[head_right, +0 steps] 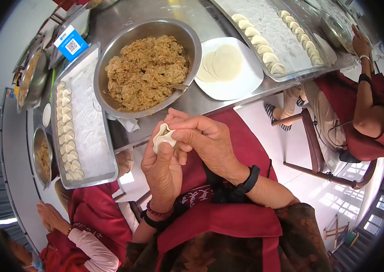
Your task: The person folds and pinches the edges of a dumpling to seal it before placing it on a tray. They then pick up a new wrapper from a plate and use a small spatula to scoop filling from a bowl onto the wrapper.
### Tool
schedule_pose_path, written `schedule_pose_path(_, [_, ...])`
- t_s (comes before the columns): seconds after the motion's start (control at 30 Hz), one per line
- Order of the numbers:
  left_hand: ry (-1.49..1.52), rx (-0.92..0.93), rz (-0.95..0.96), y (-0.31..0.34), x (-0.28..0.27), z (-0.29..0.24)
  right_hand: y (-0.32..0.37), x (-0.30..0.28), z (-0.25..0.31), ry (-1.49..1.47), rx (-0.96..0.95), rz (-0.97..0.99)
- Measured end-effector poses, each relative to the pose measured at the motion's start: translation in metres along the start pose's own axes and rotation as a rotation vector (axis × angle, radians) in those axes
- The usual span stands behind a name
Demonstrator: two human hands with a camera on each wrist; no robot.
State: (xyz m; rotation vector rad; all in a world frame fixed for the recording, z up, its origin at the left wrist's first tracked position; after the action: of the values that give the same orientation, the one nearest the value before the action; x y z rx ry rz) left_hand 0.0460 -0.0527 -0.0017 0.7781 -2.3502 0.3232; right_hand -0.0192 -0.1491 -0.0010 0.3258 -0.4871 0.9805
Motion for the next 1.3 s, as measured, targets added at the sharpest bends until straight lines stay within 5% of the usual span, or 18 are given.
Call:
schedule_pose_path(0.2, [-0.015,0.000,-0.041,0.004,0.003,0.000,0.000,0.002,0.000,-0.148,0.039,0.008])
schedule_pose_path(0.47, [-0.092,-0.124,0.014,0.005,-0.002,0.003,-0.005,-0.009,0.010,0.264,-0.097,0.069])
schedule_pose_path(0.7, [-0.073,-0.178,0.039,0.003,0.003,-0.002,0.000,0.000,0.009,-0.040,0.288,0.144])
schedule_pose_path(0.93, [-0.042,-0.151,0.076,0.006,-0.004,0.003,0.002,-0.001,0.003,-0.044,0.059,0.079])
schedule_pose_path(1.1, [-0.065,-0.129,0.076,0.009,-0.010,0.002,0.005,0.000,-0.001,0.032,0.179,0.102])
schedule_pose_path(1.3, [-0.110,-0.197,0.136,0.009,-0.009,0.001,0.003,-0.003,0.001,0.171,0.068,0.143])
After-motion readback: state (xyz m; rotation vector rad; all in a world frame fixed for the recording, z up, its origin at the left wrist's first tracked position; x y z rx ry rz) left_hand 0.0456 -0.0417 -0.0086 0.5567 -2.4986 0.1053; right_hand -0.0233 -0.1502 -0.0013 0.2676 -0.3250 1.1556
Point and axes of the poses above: each hand's wrist, its own y-axis away from the middle knuckle, its own x-axis out of the palm, z = x × y, the point moved 7 cm from there along -y, towards the middle knuckle, and after that the axes turned 5 degrees about z, right-handed, at the moved point
